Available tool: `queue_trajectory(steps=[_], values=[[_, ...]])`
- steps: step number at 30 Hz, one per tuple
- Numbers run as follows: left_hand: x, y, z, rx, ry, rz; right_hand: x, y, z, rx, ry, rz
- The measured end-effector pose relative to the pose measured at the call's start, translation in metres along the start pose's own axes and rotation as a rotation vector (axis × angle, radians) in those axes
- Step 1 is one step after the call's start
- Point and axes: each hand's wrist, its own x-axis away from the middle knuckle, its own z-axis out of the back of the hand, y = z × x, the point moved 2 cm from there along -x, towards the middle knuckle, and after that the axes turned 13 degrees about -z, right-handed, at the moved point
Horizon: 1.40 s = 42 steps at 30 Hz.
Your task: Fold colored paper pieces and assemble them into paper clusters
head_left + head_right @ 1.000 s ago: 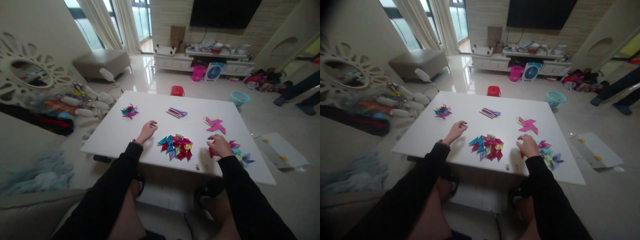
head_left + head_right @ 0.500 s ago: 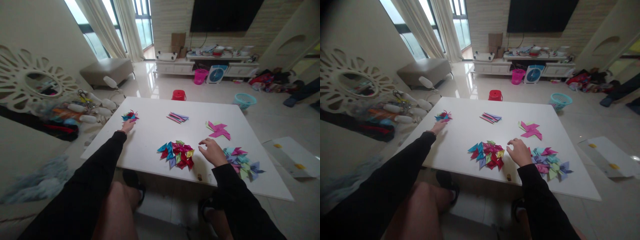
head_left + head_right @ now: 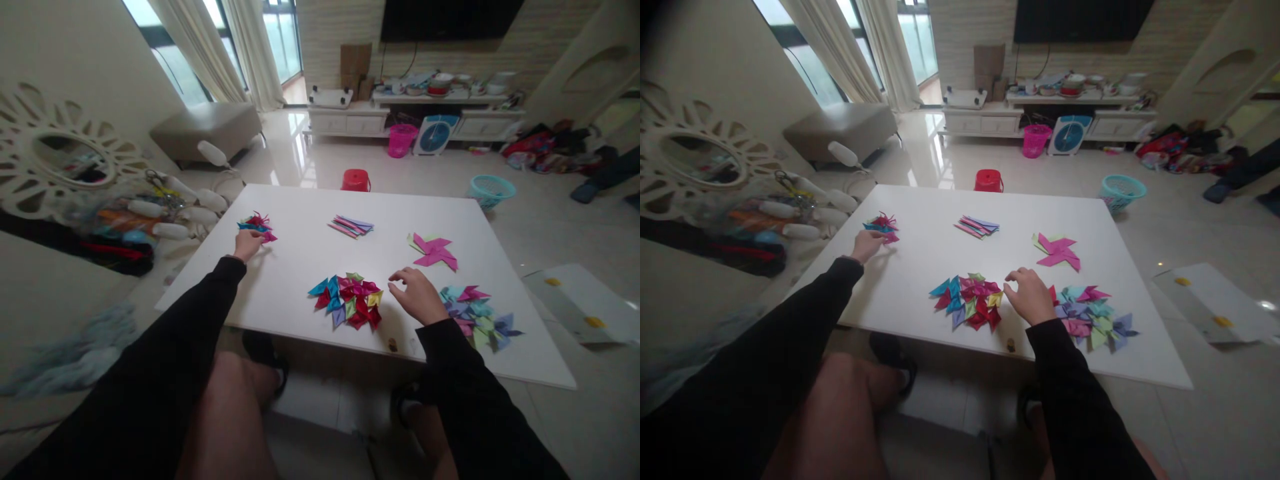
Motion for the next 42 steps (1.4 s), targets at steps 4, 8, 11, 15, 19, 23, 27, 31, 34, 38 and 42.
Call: queue_trajectory(steps=[4, 8, 11, 15, 19, 23, 27, 31, 34, 38, 42], values=[[0.037, 0.058, -0.012, 0.053, -0.129, -0.182, 0.003, -0.006, 0.002, -0.019, 0.002, 0.001], [0.099, 0.130, -0.036, 0.203, -0.268, -0.465, 0.008, -0.015, 0.002, -0.102, -0.020, 0.038], [0.136, 0.164, -0.058, 0.292, -0.391, -0.605, 0.013, -0.022, 0.003, -0.168, -0.026, 0.097], [0.153, 0.176, -0.085, 0.254, -0.537, -0.749, 0.021, -0.028, 0.002, -0.199, -0.020, 0.150], [0.149, 0.176, -0.102, 0.199, -0.630, -0.864, 0.025, -0.035, -0.007, -0.211, -0.057, 0.230], [0.144, 0.178, -0.107, 0.199, -0.637, -0.941, 0.022, -0.043, -0.018, -0.187, -0.100, 0.280], [0.143, 0.179, -0.104, 0.239, -0.612, -0.949, 0.019, -0.046, -0.024, -0.199, -0.108, 0.278], [0.139, 0.174, -0.098, 0.399, -0.535, -0.831, 0.017, -0.046, -0.024, -0.239, -0.115, 0.263], [0.135, 0.166, -0.094, 0.554, -0.507, -0.645, 0.017, -0.046, -0.018, -0.311, -0.064, 0.235], [0.138, 0.160, -0.092, 0.740, -0.678, -0.426, 0.019, -0.047, -0.011, -0.425, 0.034, 0.199], [0.145, 0.164, -0.094, 0.899, -0.753, -0.381, 0.022, -0.051, -0.009, -0.461, 0.052, 0.214]])
